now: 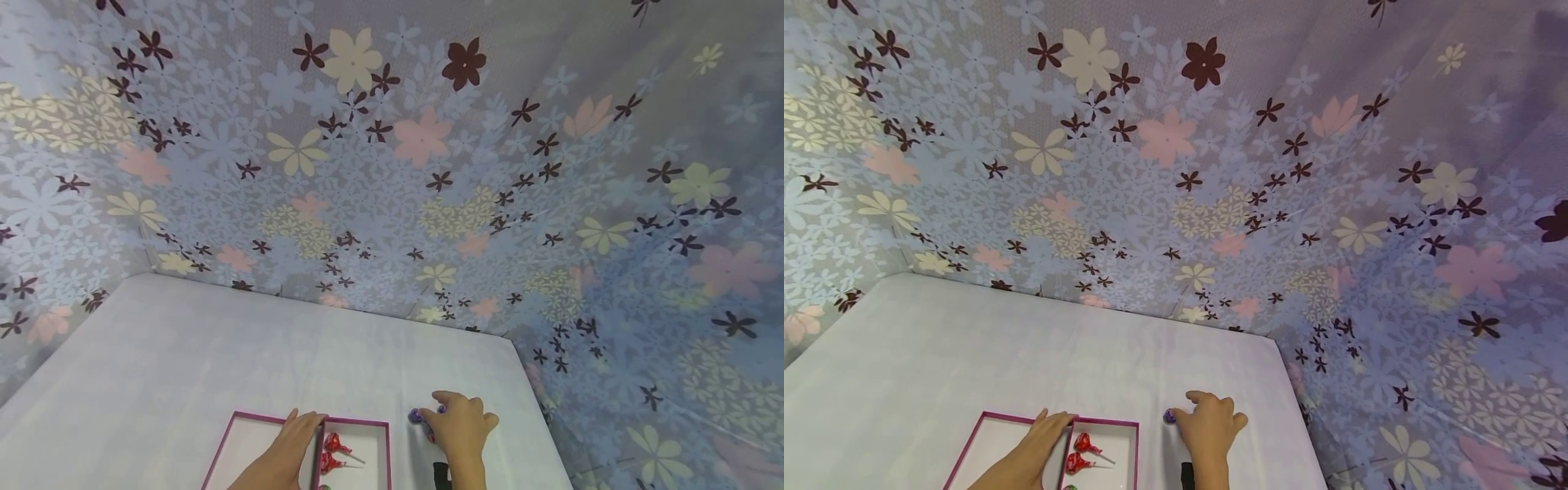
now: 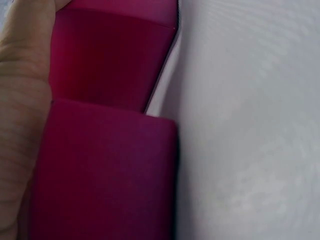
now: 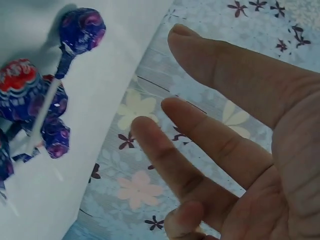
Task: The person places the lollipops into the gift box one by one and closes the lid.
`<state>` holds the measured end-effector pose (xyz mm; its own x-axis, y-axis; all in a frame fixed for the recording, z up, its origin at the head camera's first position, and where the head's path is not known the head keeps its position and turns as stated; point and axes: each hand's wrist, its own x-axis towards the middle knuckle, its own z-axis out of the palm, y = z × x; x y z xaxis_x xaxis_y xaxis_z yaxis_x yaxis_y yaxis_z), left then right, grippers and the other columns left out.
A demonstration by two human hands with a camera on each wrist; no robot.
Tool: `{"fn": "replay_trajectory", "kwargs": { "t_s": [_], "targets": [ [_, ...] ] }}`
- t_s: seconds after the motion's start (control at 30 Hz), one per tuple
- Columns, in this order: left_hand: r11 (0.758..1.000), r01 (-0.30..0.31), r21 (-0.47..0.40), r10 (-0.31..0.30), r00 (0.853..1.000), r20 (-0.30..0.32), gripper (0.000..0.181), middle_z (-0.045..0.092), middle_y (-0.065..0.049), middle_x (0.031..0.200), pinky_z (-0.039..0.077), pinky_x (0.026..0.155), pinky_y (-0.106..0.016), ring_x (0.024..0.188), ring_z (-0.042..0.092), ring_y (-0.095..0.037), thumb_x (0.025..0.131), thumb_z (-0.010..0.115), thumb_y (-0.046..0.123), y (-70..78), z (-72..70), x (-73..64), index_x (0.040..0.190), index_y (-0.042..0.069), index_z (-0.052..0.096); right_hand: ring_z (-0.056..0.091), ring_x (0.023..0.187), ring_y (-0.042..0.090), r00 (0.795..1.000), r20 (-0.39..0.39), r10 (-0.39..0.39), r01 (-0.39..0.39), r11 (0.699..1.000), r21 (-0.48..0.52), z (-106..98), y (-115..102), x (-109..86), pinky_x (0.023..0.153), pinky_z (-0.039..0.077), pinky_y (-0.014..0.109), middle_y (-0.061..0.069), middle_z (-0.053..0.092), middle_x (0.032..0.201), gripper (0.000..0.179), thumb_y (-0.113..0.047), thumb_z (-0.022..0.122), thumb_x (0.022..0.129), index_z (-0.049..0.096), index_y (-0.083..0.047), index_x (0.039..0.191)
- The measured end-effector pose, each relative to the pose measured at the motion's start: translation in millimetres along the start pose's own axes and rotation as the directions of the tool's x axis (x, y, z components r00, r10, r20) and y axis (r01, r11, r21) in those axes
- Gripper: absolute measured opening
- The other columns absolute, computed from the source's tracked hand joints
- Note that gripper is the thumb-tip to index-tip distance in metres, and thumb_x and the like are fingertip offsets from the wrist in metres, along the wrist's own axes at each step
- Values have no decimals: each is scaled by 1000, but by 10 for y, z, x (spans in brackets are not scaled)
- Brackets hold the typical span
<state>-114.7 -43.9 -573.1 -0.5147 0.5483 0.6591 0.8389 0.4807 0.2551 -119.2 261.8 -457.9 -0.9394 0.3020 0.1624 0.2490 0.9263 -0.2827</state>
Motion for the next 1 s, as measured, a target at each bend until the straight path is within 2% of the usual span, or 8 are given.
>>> {"fn": "replay_trajectory", "kwargs": {
  "t_s": [0.17,0.33,0.47,0.67,0.87,1.0],
  "targets": [
    [1000,-4,7,4,1000,-31,111,62,-19,120,-10,121,-15,109,58,-35,81,39,89,-1,15,-1,130,-11,46,55,91,32,1000,22,6,-6,1000,14,101,25,35,80,30,60,6,76,96,45,-41,90,68,80,-16,103],
    [1000,5,-9,-5,1000,-22,111,61,-19,121,-10,120,-15,109,58,-36,80,42,88,8,7,0,130,-11,46,54,87,28,999,37,-9,7,998,56,182,61,44,80,29,59,4,74,88,41,-38,90,70,80,-15,102],
    [1000,12,-10,-12,1000,-14,110,61,-20,122,-10,120,-15,110,57,-36,81,42,87,9,7,1,131,-11,45,54,87,27,999,33,-29,26,996,84,245,108,39,80,28,58,3,75,90,41,-38,91,68,80,-13,99],
    [999,-35,23,36,998,-51,113,61,-20,120,-9,122,-17,108,57,-36,81,40,90,-28,25,12,131,-12,45,54,88,27,999,41,-14,11,997,72,344,132,70,81,28,59,2,76,92,41,-39,92,66,80,-15,97],
    [1000,-22,16,22,999,-25,114,59,-21,122,-9,122,-16,110,57,-35,77,52,88,-7,0,18,132,-11,43,57,87,26,999,45,-14,11,997,74,387,136,70,81,29,58,0,76,87,33,-37,91,67,80,-18,93],
    [1000,-25,16,25,999,-26,111,60,-21,122,-10,122,-17,111,58,-36,81,45,87,-1,2,6,131,-12,44,57,85,25,998,57,-11,6,996,84,418,147,53,79,29,57,-1,76,85,29,-35,91,67,80,-19,89]
  ]
}}
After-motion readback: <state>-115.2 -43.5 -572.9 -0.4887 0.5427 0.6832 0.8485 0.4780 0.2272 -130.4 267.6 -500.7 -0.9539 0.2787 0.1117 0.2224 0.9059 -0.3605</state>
